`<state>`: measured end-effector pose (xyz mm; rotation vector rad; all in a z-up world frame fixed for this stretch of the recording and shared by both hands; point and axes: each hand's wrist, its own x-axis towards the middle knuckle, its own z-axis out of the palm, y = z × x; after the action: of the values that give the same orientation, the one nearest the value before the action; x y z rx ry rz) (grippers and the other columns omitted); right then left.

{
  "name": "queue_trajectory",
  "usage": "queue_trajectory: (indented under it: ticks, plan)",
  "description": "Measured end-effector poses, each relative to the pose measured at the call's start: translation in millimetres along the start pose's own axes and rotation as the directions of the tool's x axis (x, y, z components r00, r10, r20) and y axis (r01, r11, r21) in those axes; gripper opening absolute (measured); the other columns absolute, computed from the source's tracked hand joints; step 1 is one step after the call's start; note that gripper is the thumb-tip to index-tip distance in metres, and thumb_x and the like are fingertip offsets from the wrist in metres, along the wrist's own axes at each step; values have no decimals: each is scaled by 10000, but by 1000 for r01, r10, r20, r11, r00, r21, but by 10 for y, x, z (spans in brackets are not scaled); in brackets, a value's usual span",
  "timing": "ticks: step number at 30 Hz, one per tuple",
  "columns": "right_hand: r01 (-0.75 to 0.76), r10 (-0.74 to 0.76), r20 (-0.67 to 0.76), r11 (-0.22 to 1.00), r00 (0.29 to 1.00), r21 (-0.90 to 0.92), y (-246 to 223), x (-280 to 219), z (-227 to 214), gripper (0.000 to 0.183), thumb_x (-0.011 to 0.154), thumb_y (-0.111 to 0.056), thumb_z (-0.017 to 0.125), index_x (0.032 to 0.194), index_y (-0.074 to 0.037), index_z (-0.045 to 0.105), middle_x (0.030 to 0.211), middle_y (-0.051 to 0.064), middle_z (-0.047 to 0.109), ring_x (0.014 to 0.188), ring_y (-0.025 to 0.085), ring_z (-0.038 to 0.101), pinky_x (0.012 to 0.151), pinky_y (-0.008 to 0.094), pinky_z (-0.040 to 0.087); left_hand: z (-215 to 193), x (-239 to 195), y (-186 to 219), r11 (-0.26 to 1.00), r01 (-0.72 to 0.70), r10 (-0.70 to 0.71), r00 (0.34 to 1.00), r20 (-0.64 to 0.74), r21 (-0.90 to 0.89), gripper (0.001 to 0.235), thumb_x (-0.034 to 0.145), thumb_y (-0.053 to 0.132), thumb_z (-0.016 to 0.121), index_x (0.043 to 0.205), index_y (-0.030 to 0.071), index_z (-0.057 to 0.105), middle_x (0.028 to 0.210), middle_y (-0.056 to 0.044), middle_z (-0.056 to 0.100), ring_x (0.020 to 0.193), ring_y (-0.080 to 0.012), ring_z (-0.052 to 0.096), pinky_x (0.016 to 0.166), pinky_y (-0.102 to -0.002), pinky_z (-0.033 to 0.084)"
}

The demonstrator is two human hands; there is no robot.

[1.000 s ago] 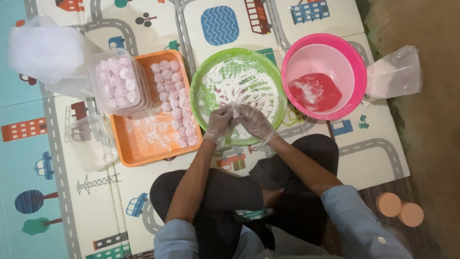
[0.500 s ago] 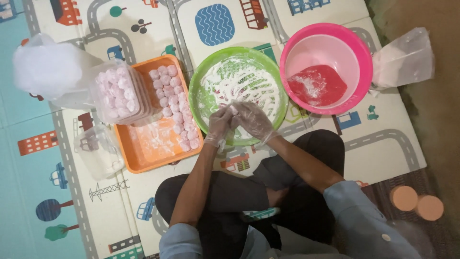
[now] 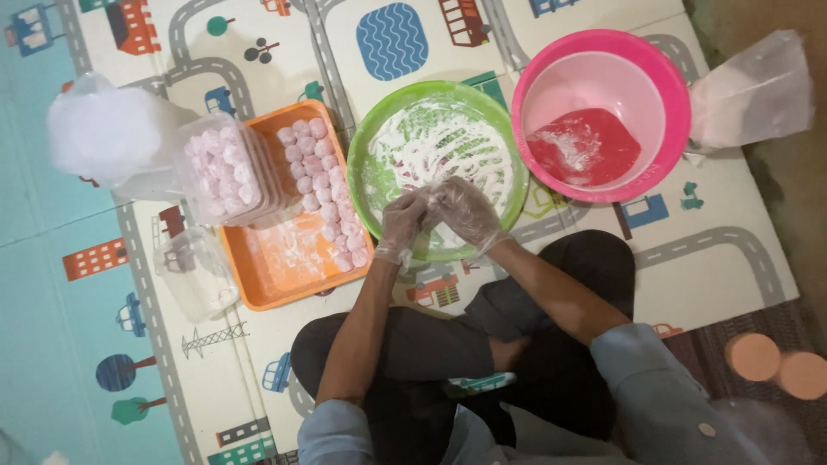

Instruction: The person sits on a play mat and repeatedly rolls small pink balls in a green bowl of white powder, then places them into a clear plastic container. The person wears gloves and handles the items one at a time, transferring them from the bowl to the container.

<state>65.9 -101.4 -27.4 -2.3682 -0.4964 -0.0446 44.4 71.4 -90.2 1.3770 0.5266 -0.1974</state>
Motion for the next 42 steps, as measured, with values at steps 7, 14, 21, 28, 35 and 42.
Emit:
queue_trajectory:
  ticks: [7, 14, 21, 28, 35, 42]
  plan:
    - [191, -192, 1, 972, 981, -140, 1115, -179, 1307, 130, 951, -311, 680, 1042, -226, 642, 941, -8, 634, 923, 211, 683, 783, 376, 589, 18, -300, 343, 999, -2, 0, 999, -50, -39, 86, 844, 192, 751, 848, 112, 780, 769, -86, 652, 733, -200, 605, 694, -389, 533]
    - [158, -135, 91, 935, 987, -318, 848, -206, 753, 115, 1008, -299, 625, 1101, -254, 675, 980, -10, 675, 979, 182, 689, 861, 373, 569, 222, -533, 723, 964, 78, -84, 996, -12, -254, 331, 877, 59, 789, 1199, 14, 726, 1014, -208, 691, 853, -262, 679, 678, -410, 621]
    - [-48, 55, 111, 997, 992, -59, -45, 22, -68, 234, 960, -274, 669, 1190, -254, 708, 1077, 10, 730, 996, 233, 727, 834, 386, 620, 319, -634, 1147, 971, -203, 160, 946, -281, -130, 67, 753, 41, 763, 810, 53, 796, 810, -183, 732, 748, -219, 675, 762, -391, 576]
    - [-279, 272, 136, 960, 953, 32, -52, 119, -48, 241, 952, -417, 671, 1182, -373, 729, 1099, -112, 748, 1010, 141, 730, 845, 339, 608, -384, -308, 969, 835, -243, 503, 701, -505, 494, 149, 943, 232, 684, 866, 140, 773, 706, -95, 671, 732, -196, 663, 727, -352, 581]
    - [176, -179, -163, 984, 970, -35, -21, 77, -120, 141, 924, -231, 693, 1047, -193, 749, 831, 55, 706, 764, 268, 726, 625, 397, 606, -445, -511, 1188, 920, 22, 313, 559, -768, 391, 263, 907, 299, 586, 1058, 180, 765, 970, -101, 729, 1015, -248, 703, 949, -342, 566]
    - [284, -288, -234, 958, 929, -51, 31, 85, -124, 144, 920, -173, 688, 1058, -161, 726, 851, 68, 691, 759, 272, 712, 654, 401, 597, -444, -674, 1441, 451, 356, 425, 720, -548, 818, 302, 605, 76, 814, 734, 168, 557, 728, -76, 684, 913, -300, 743, 816, -399, 619]
